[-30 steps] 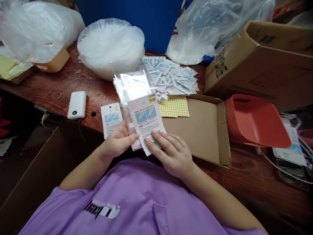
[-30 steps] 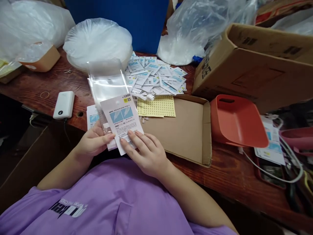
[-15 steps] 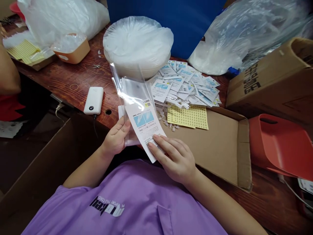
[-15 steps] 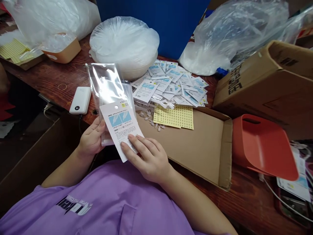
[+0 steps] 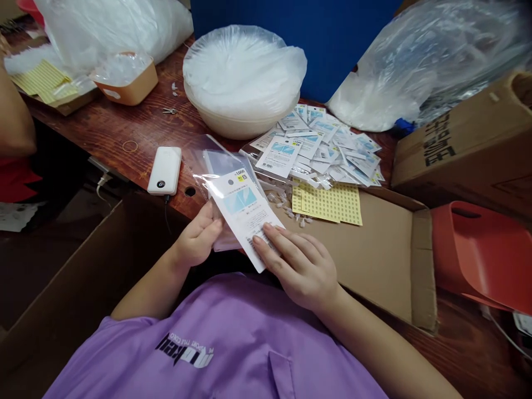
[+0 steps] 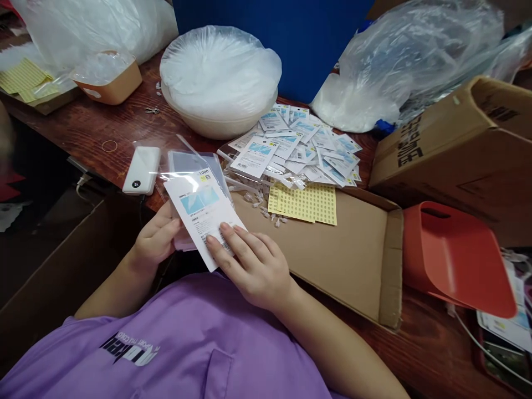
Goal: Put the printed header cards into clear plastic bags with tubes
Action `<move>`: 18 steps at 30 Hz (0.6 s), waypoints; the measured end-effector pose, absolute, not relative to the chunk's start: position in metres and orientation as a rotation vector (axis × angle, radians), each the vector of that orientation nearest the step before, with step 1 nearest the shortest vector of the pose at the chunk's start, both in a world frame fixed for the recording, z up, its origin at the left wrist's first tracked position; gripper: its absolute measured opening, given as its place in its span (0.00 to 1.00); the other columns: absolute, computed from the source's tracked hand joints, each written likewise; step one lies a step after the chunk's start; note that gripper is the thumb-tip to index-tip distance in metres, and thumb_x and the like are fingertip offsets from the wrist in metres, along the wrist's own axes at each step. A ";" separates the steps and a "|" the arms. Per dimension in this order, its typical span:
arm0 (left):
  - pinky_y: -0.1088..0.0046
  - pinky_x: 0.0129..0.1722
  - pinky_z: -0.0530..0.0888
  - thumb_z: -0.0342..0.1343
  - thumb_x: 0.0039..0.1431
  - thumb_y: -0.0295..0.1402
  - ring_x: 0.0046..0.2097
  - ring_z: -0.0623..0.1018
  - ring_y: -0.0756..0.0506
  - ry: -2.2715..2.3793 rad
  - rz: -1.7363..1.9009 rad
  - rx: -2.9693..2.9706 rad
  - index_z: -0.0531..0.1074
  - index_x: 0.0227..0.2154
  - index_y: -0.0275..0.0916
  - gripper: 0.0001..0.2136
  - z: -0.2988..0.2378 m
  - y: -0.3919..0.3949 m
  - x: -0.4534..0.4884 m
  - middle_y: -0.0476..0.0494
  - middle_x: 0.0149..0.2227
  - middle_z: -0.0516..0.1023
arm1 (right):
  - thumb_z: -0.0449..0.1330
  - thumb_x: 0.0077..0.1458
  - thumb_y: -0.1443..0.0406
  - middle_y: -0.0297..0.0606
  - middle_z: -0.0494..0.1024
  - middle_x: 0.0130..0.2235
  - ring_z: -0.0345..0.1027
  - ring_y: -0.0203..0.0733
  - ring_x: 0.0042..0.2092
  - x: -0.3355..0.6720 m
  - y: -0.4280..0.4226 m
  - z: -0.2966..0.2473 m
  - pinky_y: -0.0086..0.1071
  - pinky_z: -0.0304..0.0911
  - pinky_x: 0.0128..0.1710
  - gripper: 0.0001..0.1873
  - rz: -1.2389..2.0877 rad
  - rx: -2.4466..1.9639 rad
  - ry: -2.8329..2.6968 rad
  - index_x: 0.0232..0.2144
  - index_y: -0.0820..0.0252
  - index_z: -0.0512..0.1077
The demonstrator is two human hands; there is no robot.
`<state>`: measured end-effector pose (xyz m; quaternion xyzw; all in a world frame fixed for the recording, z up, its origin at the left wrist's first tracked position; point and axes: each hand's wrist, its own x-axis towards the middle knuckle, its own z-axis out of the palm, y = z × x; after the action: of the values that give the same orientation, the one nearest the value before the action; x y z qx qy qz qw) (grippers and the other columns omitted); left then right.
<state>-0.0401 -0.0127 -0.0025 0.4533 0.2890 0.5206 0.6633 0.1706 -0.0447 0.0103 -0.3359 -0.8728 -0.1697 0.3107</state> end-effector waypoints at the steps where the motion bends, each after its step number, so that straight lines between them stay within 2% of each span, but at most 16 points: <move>1: 0.59 0.62 0.61 0.54 0.60 0.32 0.60 0.67 0.41 0.692 1.137 1.080 0.65 0.57 0.47 0.21 -0.003 -0.014 -0.043 0.45 0.58 0.69 | 0.54 0.59 0.70 0.42 0.77 0.49 0.71 0.42 0.47 0.167 -0.044 0.012 0.34 0.63 0.44 0.17 -0.459 -0.888 -2.332 0.50 0.58 0.70; 6: 0.60 0.61 0.63 0.56 0.58 0.33 0.58 0.70 0.42 0.752 1.060 1.147 0.70 0.52 0.46 0.18 0.000 -0.012 -0.055 0.45 0.54 0.74 | 0.50 0.63 0.67 0.38 0.75 0.52 0.70 0.39 0.47 0.150 -0.038 0.026 0.32 0.62 0.41 0.18 -0.567 -0.851 -2.402 0.52 0.58 0.69; 9: 0.56 0.58 0.67 0.60 0.54 0.33 0.55 0.73 0.39 0.835 1.121 1.015 0.70 0.53 0.45 0.21 0.001 -0.008 -0.060 0.45 0.52 0.76 | 0.52 0.62 0.64 0.36 0.75 0.52 0.70 0.38 0.46 0.147 -0.035 0.032 0.31 0.61 0.40 0.17 -0.607 -0.735 -2.423 0.53 0.56 0.69; 11: 0.54 0.57 0.68 0.62 0.51 0.32 0.54 0.73 0.37 0.863 1.136 0.974 0.74 0.49 0.43 0.20 0.001 -0.005 -0.062 0.44 0.50 0.77 | 0.53 0.62 0.63 0.33 0.76 0.51 0.69 0.37 0.46 0.148 -0.032 0.033 0.30 0.61 0.40 0.16 -0.612 -0.668 -2.435 0.51 0.53 0.70; 14: 0.56 0.57 0.68 0.63 0.49 0.31 0.54 0.74 0.36 0.800 1.063 0.980 0.78 0.43 0.41 0.15 0.003 -0.002 -0.062 0.43 0.48 0.79 | 0.53 0.62 0.62 0.30 0.76 0.51 0.69 0.34 0.45 0.149 -0.028 0.029 0.28 0.61 0.39 0.15 -0.630 -0.698 -2.436 0.51 0.50 0.70; 18: 0.56 0.51 0.73 0.66 0.46 0.32 0.50 0.77 0.35 0.849 0.947 0.910 0.79 0.40 0.41 0.15 0.007 0.000 -0.061 0.42 0.45 0.80 | 0.57 0.59 0.61 0.31 0.75 0.52 0.68 0.35 0.43 0.151 -0.027 0.023 0.29 0.62 0.40 0.17 -0.568 -0.642 -2.412 0.51 0.50 0.70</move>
<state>-0.0610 0.0002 0.0071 0.4101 0.3826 0.4266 0.7096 0.1509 -0.0270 0.0232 -0.2403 -0.9027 -0.2125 0.2868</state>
